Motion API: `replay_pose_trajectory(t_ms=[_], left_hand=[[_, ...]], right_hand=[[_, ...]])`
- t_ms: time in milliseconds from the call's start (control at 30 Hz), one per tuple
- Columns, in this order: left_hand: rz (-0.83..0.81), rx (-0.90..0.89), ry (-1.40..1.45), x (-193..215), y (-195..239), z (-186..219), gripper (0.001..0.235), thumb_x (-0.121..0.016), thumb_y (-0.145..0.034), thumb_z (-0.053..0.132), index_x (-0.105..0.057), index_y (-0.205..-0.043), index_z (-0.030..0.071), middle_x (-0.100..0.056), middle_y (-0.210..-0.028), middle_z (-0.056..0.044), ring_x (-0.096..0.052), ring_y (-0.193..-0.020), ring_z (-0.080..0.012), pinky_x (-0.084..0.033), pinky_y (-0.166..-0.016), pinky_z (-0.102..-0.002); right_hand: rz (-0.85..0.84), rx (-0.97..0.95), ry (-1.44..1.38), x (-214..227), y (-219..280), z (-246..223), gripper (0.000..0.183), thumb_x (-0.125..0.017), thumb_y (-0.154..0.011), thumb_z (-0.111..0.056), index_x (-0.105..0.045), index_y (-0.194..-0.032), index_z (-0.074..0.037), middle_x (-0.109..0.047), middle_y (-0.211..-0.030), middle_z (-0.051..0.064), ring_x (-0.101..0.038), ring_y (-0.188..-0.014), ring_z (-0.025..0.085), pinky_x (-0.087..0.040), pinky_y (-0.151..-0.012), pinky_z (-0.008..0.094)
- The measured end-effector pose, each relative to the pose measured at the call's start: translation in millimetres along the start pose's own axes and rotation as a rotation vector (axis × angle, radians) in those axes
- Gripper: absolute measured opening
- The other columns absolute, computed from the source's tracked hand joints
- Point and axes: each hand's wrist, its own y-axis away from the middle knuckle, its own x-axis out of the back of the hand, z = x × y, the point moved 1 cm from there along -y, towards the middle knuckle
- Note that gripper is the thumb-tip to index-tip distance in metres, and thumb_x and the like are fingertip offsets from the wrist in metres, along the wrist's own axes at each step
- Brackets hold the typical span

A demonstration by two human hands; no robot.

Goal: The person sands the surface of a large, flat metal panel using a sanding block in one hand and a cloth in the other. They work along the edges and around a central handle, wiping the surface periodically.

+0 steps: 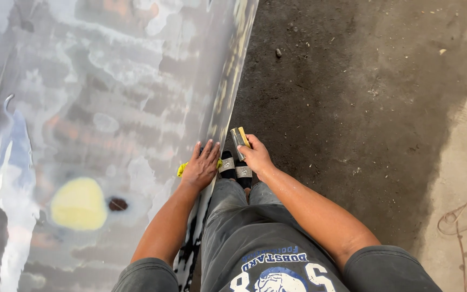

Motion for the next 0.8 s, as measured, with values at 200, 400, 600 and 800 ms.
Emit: replay_pose_trajectory(t_ms=[200, 400, 600, 800], left_hand=[[0.052, -0.045, -0.038, 15, -54, -32, 0.061, -0.05, -0.096, 0.032, -0.047, -0.149, 0.004, -0.038, -0.162, -0.011, -0.03, -0.151, -0.0321, -0.019, -0.122, -0.057], [0.059, -0.074, -0.069, 19, -96, -54, 0.063, -0.05, -0.097, 0.034, -0.045, -0.151, 0.002, -0.038, -0.162, -0.012, -0.03, -0.151, -0.0322, -0.019, -0.121, -0.057], [-0.004, -0.076, -0.044, 38, -127, -64, 0.066, -0.049, -0.095, 0.036, -0.043, -0.152, 0.004, -0.035, -0.162, -0.011, -0.027, -0.151, -0.0317, -0.018, -0.121, -0.056], [-0.007, -0.048, -0.032, 48, -167, -76, 0.06, -0.049, -0.099, 0.036, -0.046, -0.15, 0.005, -0.036, -0.163, -0.009, -0.028, -0.152, -0.0304, -0.018, -0.123, -0.056]], right_hand=[[0.072, -0.012, -0.113, -2, -25, -15, 0.033, -0.062, -0.097, -0.016, -0.061, -0.129, -0.012, -0.064, -0.102, 0.001, -0.06, -0.087, 0.011, -0.053, -0.072, 0.031], [0.1, 0.078, -0.117, 6, -55, -7, 0.032, -0.063, -0.097, -0.013, -0.064, -0.129, -0.009, -0.067, -0.103, 0.001, -0.061, -0.091, 0.009, -0.051, -0.079, 0.027], [0.082, -0.005, -0.166, 14, -72, -42, 0.032, -0.062, -0.096, -0.013, -0.062, -0.127, -0.011, -0.065, -0.103, -0.001, -0.061, -0.091, 0.009, -0.053, -0.075, 0.029], [0.056, 0.026, -0.216, 38, -111, -58, 0.03, -0.063, -0.096, -0.013, -0.064, -0.125, -0.009, -0.064, -0.101, 0.0, -0.06, -0.088, 0.01, -0.05, -0.072, 0.029]])
